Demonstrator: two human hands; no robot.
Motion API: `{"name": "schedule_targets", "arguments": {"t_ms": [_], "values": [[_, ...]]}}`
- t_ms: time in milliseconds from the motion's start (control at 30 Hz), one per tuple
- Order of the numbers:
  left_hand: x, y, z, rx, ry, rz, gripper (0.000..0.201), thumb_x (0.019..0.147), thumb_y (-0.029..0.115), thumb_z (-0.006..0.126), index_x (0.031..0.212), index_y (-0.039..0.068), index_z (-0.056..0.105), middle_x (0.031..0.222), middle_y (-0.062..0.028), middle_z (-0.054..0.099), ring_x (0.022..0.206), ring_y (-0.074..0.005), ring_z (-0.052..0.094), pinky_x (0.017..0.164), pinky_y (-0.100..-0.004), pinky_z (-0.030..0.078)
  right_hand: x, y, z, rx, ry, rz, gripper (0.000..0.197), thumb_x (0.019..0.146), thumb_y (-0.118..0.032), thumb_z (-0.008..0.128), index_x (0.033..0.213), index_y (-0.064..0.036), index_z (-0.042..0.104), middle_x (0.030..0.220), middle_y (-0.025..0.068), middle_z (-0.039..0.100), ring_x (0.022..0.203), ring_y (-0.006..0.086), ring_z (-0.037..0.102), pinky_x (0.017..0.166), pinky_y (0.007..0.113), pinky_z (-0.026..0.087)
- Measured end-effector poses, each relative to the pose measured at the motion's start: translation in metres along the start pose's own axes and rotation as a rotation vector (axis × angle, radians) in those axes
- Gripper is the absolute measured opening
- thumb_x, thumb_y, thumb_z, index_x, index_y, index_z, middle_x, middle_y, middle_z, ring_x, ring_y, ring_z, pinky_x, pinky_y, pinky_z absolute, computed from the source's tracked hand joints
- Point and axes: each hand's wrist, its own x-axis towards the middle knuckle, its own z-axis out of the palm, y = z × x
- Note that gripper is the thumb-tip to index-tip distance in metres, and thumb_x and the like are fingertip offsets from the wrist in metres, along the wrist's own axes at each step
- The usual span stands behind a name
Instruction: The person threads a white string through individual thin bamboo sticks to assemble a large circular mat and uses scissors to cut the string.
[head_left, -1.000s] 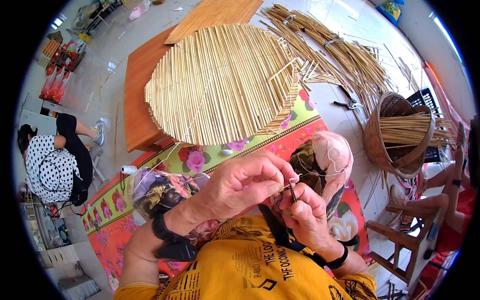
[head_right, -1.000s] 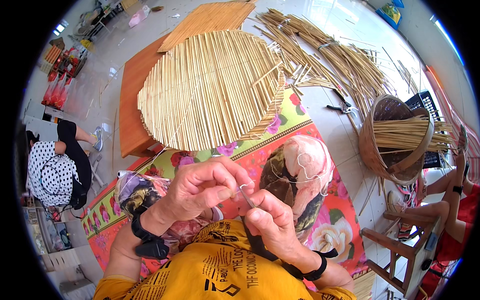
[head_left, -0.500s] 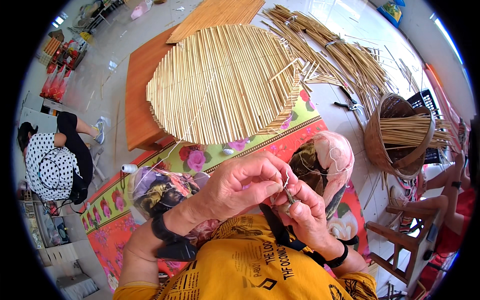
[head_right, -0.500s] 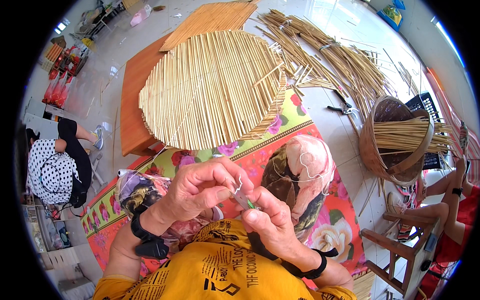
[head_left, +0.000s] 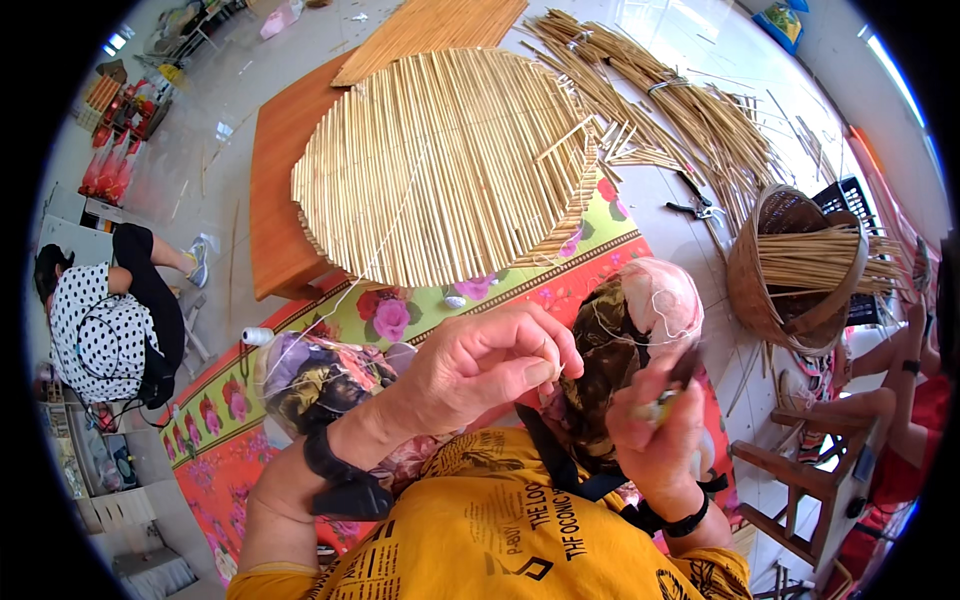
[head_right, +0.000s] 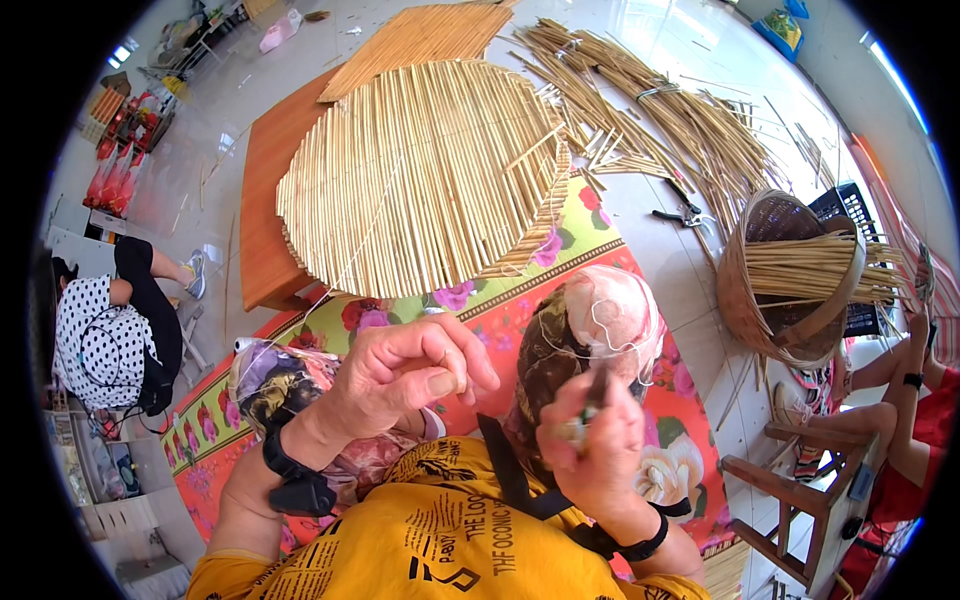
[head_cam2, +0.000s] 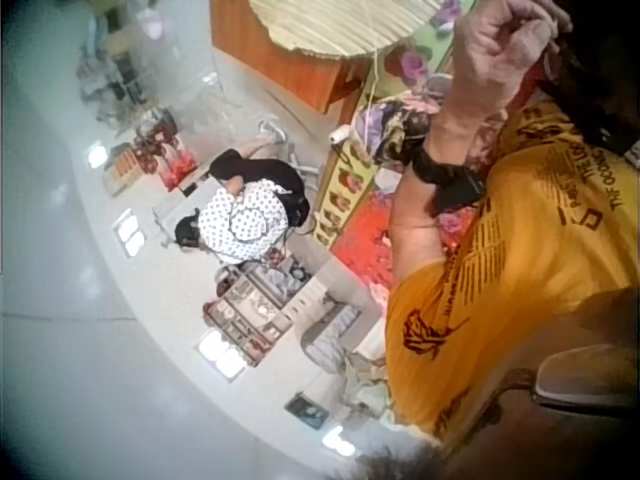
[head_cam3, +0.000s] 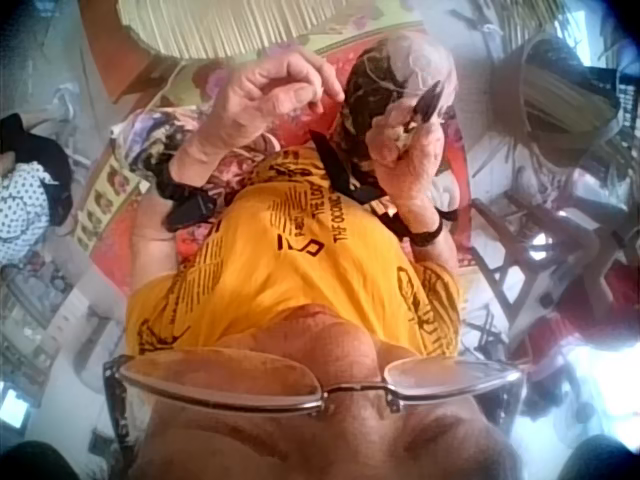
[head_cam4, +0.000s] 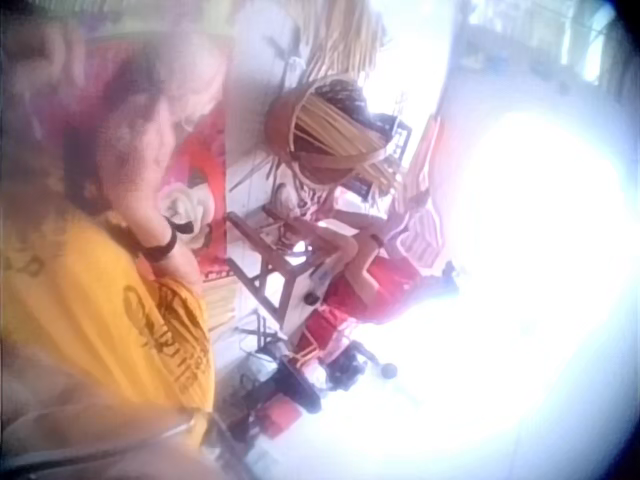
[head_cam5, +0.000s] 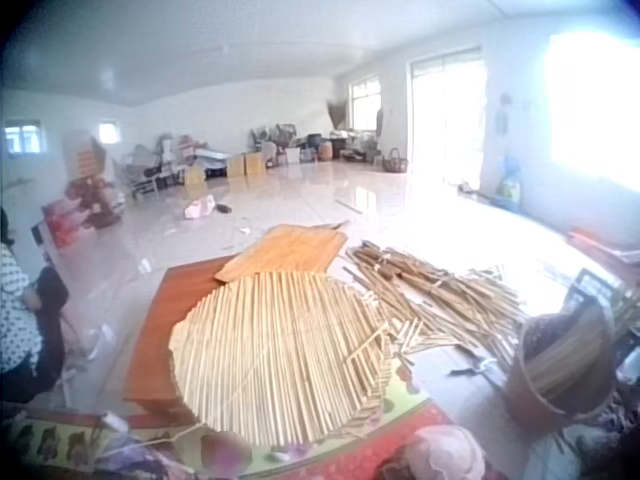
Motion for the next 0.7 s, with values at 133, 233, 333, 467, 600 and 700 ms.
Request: {"name": "schedule_targets", "arguments": {"t_ms": [133, 233, 333, 467, 600, 700], "values": [[0.002, 0.001, 0.004, -0.005, 0.02, -0.03, 0.015, 0.093, 0.012, 0.054, 0.085, 0.0, 0.059, 0.102, -0.0129, 0.062, 0.083, -0.0131, 0.06, 0.077, -0.0274, 0.05, 0.004, -0.029, -0.014, 0.31, -0.053, -0.054, 0.049, 0.092, -0.058, 0.05, 0.1, -0.0098, 0.052, 0.06, -0.0028, 0.044, 0.042, 0.0097, 0.038, 0.038, 0.023, 0.027], [0.003, 0.001, 0.007, -0.089, 0.013, -0.107, 0.015, 0.093, 0.012, 0.053, 0.084, 0.002, 0.058, 0.103, -0.0125, 0.062, 0.083, -0.0131, 0.059, 0.078, -0.0279, 0.049, -0.008, -0.029, 0.01, -0.19, -0.059, 0.015, 0.034, 0.097, -0.039, 0.051, 0.101, -0.0047, 0.055, 0.061, -0.0022, 0.048, 0.047, 0.0066, 0.041, 0.041, 0.022, 0.029], [0.003, 0.002, 0.01, -0.192, 0.002, -0.178, 0.013, 0.091, 0.012, 0.052, 0.082, 0.003, 0.057, 0.106, -0.0112, 0.061, 0.09, -0.0133, 0.057, 0.083, -0.0296, 0.047, -0.004, -0.023, 0.019, -0.521, -0.134, 0.212, 0.026, 0.096, -0.026, 0.053, 0.099, -0.0009, 0.057, 0.071, -0.0003, 0.054, 0.057, 0.0036, 0.044, 0.05, 0.019, 0.031], [0.0, 0.005, 0.01, -0.183, 0.012, -0.214, 0.013, 0.09, 0.012, 0.052, 0.081, 0.004, 0.057, 0.108, -0.0088, 0.059, 0.099, -0.0137, 0.054, 0.09, -0.0316, 0.044, 0.001, -0.015, 0.019, -0.595, -0.184, 0.185, 0.033, 0.094, -0.033, 0.057, 0.099, -0.0003, 0.055, 0.07, -0.0011, 0.051, 0.055, 0.0038, 0.042, 0.049, 0.02, 0.03], [-0.004, 0.002, 0.007, -0.196, 0.018, -0.231, 0.013, 0.091, 0.013, 0.053, 0.081, 0.005, 0.057, 0.107, -0.0073, 0.057, 0.099, -0.0139, 0.054, 0.09, -0.0317, 0.044, 0.003, -0.012, 0.018, -0.668, -0.215, 0.178, 0.04, 0.093, -0.039, 0.059, 0.099, -0.0003, 0.055, 0.069, -0.0024, 0.051, 0.054, 0.0042, 0.043, 0.05, 0.019, 0.033], [-0.005, 0.0, 0.009, -0.233, 0.018, -0.211, 0.014, 0.091, 0.014, 0.054, 0.082, 0.004, 0.058, 0.105, -0.0066, 0.056, 0.098, -0.0139, 0.054, 0.09, -0.0312, 0.044, 0.005, -0.008, 0.015, -0.789, -0.266, 0.062, 0.038, 0.093, -0.038, 0.058, 0.096, -0.0002, 0.056, 0.069, -0.0019, 0.053, 0.055, 0.0047, 0.046, 0.052, 0.02, 0.036]]}}
